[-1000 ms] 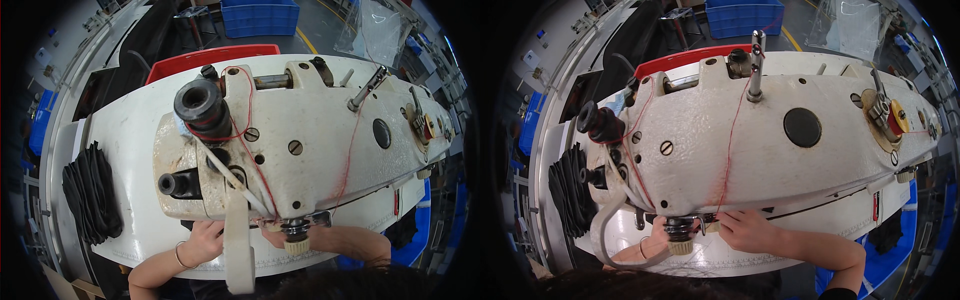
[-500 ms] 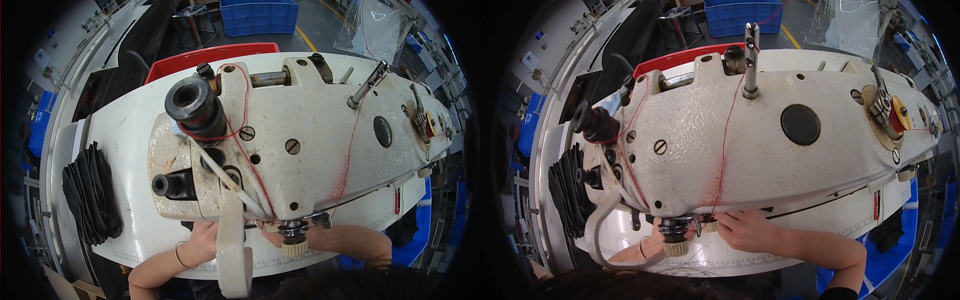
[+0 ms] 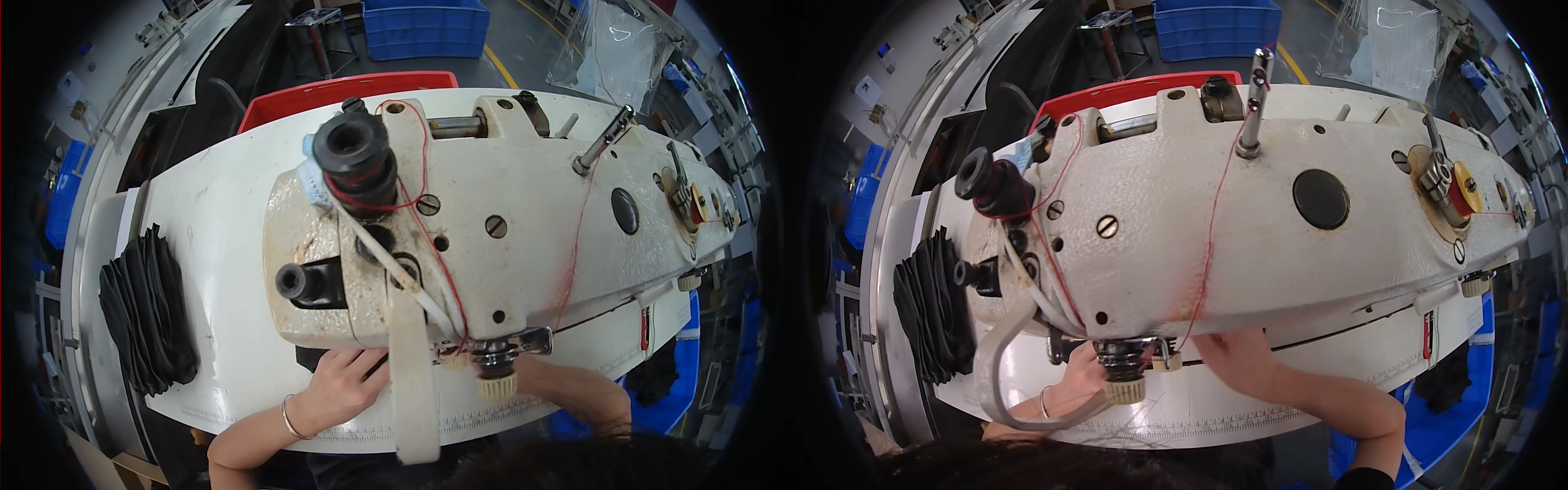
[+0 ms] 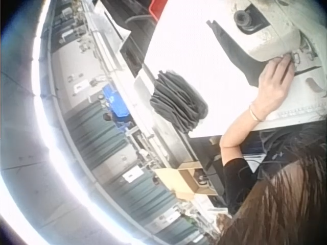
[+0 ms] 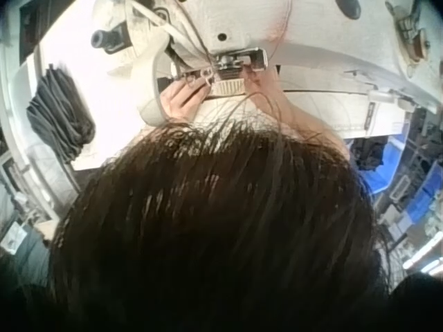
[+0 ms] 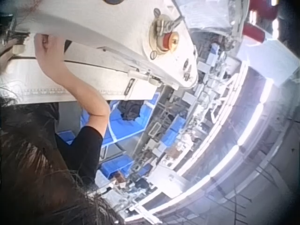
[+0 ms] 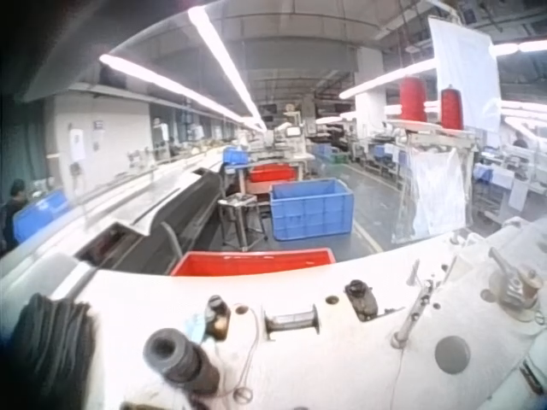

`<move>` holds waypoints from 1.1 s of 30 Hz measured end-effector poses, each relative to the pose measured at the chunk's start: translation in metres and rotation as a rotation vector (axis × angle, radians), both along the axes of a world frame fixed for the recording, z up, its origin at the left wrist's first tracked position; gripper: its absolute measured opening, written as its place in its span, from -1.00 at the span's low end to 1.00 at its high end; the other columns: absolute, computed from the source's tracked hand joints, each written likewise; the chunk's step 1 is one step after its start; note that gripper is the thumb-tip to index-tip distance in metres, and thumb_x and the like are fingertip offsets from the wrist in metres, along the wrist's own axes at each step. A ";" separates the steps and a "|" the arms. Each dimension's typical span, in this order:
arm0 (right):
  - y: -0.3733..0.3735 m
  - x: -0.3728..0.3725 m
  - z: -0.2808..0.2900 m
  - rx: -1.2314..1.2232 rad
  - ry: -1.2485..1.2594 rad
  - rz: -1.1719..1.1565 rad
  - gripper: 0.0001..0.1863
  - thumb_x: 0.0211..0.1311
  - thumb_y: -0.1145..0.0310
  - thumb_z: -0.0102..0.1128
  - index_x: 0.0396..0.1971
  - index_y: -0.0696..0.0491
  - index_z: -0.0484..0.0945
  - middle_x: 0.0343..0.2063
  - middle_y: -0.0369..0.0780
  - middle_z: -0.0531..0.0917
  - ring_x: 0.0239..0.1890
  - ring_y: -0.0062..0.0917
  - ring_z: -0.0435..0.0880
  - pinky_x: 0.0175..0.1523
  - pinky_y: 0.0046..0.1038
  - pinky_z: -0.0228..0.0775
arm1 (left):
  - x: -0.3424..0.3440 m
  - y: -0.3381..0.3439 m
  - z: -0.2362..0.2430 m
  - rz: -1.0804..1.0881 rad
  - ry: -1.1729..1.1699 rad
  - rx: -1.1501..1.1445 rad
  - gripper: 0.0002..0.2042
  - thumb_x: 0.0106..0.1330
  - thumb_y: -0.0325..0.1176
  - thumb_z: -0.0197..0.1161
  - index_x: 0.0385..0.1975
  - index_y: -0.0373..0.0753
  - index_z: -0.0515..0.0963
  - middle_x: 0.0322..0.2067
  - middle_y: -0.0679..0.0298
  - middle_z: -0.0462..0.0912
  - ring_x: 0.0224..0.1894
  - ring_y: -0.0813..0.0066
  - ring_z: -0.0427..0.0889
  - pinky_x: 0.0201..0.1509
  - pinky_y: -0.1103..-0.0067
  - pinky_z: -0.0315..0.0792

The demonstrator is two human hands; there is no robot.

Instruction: Sewing black leather components together using an industrial sewing machine.

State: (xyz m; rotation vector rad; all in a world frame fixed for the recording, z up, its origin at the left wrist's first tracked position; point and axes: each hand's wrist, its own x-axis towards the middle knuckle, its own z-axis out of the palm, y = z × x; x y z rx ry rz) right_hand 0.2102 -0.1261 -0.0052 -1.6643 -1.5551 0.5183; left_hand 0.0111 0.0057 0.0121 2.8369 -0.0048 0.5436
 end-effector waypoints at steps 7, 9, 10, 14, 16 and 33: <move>-0.014 0.007 -0.006 -0.292 -0.021 -0.008 -0.89 -0.05 0.46 0.10 -0.56 0.19 0.53 -0.55 -0.16 0.55 -0.48 -0.49 0.56 -0.30 -0.35 0.41 | 0.016 -0.003 0.018 -0.062 -0.044 -0.025 -0.66 -0.13 -0.50 0.19 -0.25 -0.37 0.56 -0.18 0.13 0.53 -0.25 0.36 0.51 -0.26 0.57 0.45; -0.008 -0.001 -0.017 -0.116 -0.224 0.075 -0.90 -0.07 0.47 0.10 -0.56 0.18 0.53 -0.54 -0.16 0.56 -0.48 -0.48 0.56 -0.30 -0.35 0.42 | 0.009 -0.002 0.020 -0.039 0.005 -0.016 -0.66 -0.13 -0.49 0.19 -0.25 -0.37 0.56 -0.17 0.14 0.53 -0.24 0.35 0.51 -0.24 0.56 0.45; 0.005 -0.006 0.017 0.414 -0.399 0.083 -0.90 -0.19 0.48 0.13 -0.58 0.15 0.54 -0.47 -0.17 0.58 -0.46 -0.43 0.58 -0.36 -0.36 0.44 | 0.006 0.000 0.023 -0.039 0.026 -0.018 -0.66 -0.12 -0.48 0.20 -0.25 -0.37 0.56 -0.16 0.14 0.53 -0.22 0.35 0.52 -0.23 0.54 0.44; -0.005 -0.003 0.003 0.394 -0.631 0.200 -0.82 -0.32 0.43 0.19 -0.57 0.13 0.56 -0.41 -0.20 0.58 -0.44 -0.38 0.58 -0.42 -0.33 0.44 | 0.022 0.001 0.026 -0.022 0.011 0.030 -0.71 -0.08 -0.46 0.19 -0.28 -0.33 0.57 -0.21 0.19 0.54 -0.20 0.34 0.54 -0.16 0.48 0.44; -0.005 -0.003 -0.022 0.103 -0.574 0.130 -0.76 -0.33 0.40 0.19 -0.50 0.10 0.60 -0.39 -0.18 0.58 -0.36 -0.37 0.58 -0.40 -0.29 0.44 | 0.028 0.002 0.019 0.026 0.012 0.088 -0.73 -0.08 -0.47 0.18 -0.30 -0.32 0.57 -0.23 0.19 0.55 -0.19 0.33 0.54 -0.15 0.49 0.43; 0.008 -0.005 0.021 0.401 -0.712 0.054 -0.89 -0.13 0.44 0.24 -0.58 0.10 0.49 -0.58 -0.22 0.54 -0.53 -0.37 0.53 -0.40 -0.29 0.37 | 0.033 0.017 0.012 0.131 -0.071 0.109 -0.73 -0.03 -0.47 0.15 -0.28 -0.38 0.50 -0.18 0.10 0.51 -0.02 0.24 0.46 0.13 0.39 0.31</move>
